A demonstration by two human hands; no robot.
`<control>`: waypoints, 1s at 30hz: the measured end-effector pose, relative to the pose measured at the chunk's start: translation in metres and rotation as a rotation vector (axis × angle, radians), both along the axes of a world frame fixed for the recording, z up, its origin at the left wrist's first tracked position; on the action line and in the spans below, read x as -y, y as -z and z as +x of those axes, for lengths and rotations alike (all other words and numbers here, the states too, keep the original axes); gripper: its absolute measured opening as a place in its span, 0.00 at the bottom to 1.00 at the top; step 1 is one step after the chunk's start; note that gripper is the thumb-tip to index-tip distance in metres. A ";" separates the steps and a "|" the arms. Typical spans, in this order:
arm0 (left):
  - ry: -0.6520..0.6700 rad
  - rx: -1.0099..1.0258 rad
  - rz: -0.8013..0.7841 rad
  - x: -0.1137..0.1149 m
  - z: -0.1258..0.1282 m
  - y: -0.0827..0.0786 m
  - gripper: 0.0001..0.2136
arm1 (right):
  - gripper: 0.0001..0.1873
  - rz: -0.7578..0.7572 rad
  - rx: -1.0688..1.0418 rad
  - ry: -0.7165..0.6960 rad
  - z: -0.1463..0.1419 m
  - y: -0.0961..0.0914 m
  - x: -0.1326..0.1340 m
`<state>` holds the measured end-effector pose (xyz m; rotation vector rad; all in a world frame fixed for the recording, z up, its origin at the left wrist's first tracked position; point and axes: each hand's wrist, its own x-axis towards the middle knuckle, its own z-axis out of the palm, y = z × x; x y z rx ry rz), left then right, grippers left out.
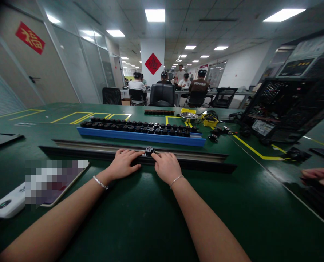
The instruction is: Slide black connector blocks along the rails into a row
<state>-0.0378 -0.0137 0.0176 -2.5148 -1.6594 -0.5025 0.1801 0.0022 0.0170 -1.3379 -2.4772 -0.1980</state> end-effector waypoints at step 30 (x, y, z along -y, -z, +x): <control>0.000 0.003 -0.006 -0.001 0.000 0.001 0.25 | 0.21 0.004 -0.009 -0.007 0.002 0.000 -0.001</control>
